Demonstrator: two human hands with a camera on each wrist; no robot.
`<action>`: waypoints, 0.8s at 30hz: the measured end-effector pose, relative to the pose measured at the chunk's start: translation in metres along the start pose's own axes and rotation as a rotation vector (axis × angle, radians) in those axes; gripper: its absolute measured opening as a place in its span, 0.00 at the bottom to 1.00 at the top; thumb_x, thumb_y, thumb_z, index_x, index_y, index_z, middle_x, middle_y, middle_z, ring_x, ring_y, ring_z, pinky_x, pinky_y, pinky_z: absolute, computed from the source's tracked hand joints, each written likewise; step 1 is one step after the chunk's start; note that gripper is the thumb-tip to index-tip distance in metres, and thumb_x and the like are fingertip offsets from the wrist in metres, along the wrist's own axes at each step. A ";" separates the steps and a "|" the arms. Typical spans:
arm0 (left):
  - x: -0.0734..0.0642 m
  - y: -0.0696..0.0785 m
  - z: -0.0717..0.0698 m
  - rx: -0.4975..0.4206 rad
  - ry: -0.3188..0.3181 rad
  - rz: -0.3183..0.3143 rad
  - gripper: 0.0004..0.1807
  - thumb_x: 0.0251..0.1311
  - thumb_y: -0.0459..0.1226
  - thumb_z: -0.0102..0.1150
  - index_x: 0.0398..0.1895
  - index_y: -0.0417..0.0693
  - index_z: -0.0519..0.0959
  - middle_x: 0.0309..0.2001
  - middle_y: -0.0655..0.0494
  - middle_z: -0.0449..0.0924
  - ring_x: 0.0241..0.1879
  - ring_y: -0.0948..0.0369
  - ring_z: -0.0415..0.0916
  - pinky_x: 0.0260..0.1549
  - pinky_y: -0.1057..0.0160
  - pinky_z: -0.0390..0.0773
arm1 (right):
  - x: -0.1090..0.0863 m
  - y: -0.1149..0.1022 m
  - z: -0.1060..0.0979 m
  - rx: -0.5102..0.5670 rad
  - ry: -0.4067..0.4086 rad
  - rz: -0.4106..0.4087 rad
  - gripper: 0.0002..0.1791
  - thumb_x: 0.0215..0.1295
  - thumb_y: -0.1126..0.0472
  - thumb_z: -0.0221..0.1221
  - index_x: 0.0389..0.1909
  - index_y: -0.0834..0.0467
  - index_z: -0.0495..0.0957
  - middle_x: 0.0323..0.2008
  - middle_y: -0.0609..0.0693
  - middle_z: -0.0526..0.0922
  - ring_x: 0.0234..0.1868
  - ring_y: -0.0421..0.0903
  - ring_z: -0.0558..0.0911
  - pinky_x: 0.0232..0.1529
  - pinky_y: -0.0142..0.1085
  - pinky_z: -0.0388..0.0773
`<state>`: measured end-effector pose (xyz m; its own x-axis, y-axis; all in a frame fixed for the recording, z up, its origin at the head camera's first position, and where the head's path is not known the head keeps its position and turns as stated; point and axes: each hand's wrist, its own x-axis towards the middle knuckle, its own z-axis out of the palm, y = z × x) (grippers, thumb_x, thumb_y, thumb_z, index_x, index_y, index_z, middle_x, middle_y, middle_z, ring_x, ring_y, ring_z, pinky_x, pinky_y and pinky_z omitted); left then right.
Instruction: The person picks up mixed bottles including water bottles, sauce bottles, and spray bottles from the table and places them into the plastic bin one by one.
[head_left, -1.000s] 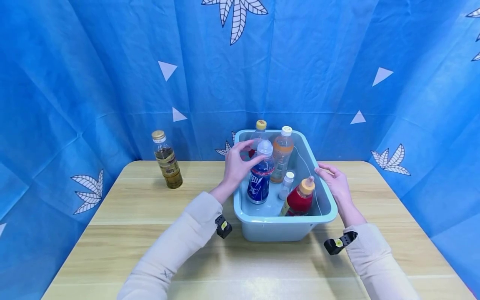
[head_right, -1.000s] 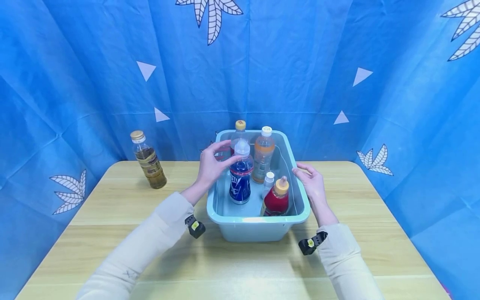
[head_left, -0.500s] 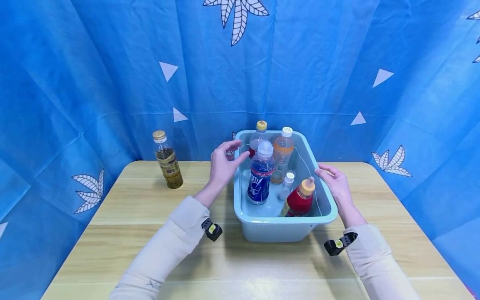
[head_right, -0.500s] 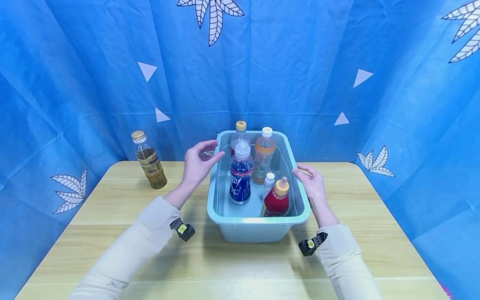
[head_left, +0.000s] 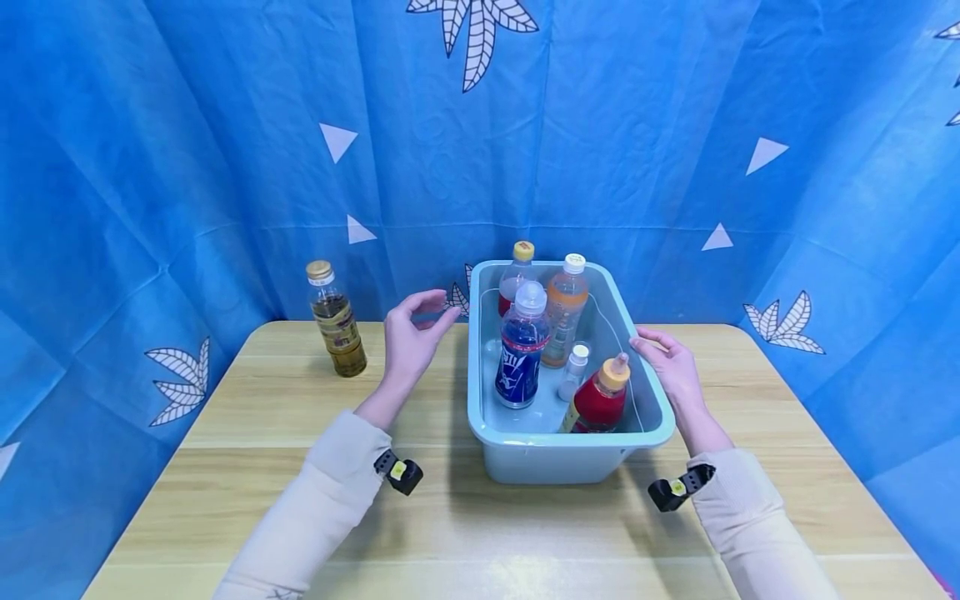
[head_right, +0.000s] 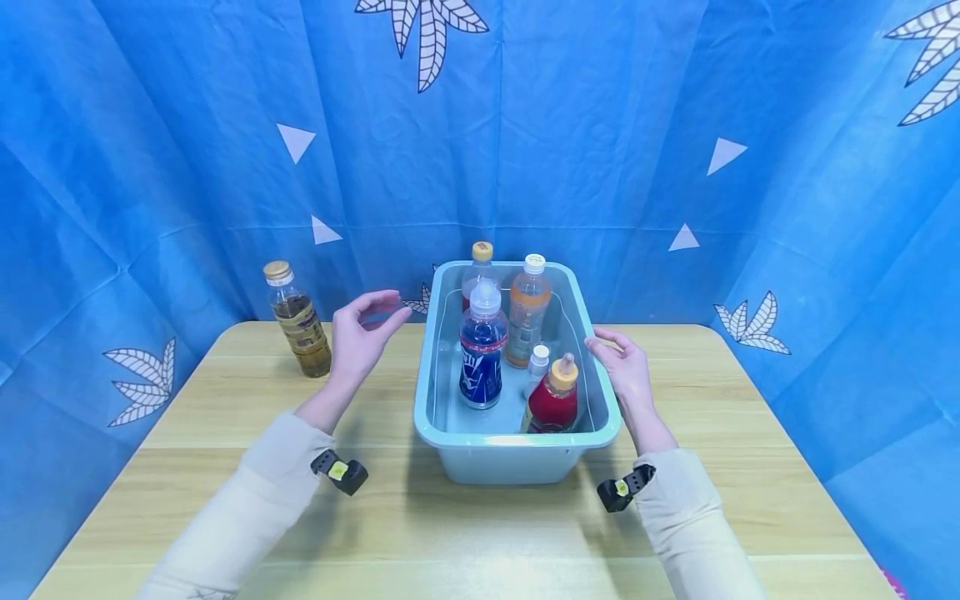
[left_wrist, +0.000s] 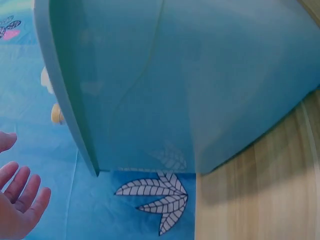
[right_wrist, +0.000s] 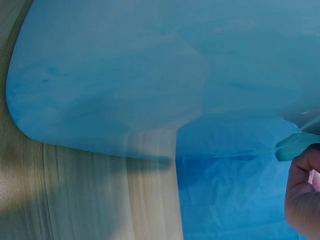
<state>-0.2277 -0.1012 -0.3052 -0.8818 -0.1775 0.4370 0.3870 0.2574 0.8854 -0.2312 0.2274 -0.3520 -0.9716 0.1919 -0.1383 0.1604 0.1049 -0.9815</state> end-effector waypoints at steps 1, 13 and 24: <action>0.000 0.000 -0.002 -0.010 0.006 0.000 0.15 0.48 0.31 0.64 0.39 0.32 0.78 0.39 0.39 0.78 0.39 0.49 0.75 0.38 0.52 0.75 | -0.001 0.000 0.000 -0.001 0.001 0.000 0.27 0.56 0.49 0.58 0.55 0.58 0.70 0.28 0.34 0.78 0.29 0.32 0.79 0.32 0.29 0.77; 0.008 -0.029 -0.029 0.046 0.107 0.011 0.14 0.47 0.36 0.65 0.37 0.38 0.79 0.34 0.46 0.80 0.32 0.59 0.76 0.30 0.71 0.75 | 0.000 0.000 0.000 -0.024 0.010 -0.003 0.28 0.56 0.49 0.58 0.56 0.59 0.69 0.29 0.34 0.77 0.29 0.32 0.79 0.31 0.29 0.77; 0.007 -0.029 -0.054 0.072 0.193 -0.006 0.13 0.49 0.34 0.63 0.37 0.34 0.79 0.35 0.42 0.79 0.32 0.60 0.74 0.30 0.76 0.73 | -0.012 -0.015 0.004 -0.020 -0.013 0.036 0.28 0.60 0.52 0.55 0.59 0.62 0.64 0.45 0.50 0.77 0.30 0.30 0.77 0.32 0.27 0.76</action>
<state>-0.2308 -0.1616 -0.3190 -0.8129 -0.3565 0.4605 0.3557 0.3221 0.8773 -0.2224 0.2198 -0.3365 -0.9673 0.1834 -0.1749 0.1982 0.1174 -0.9731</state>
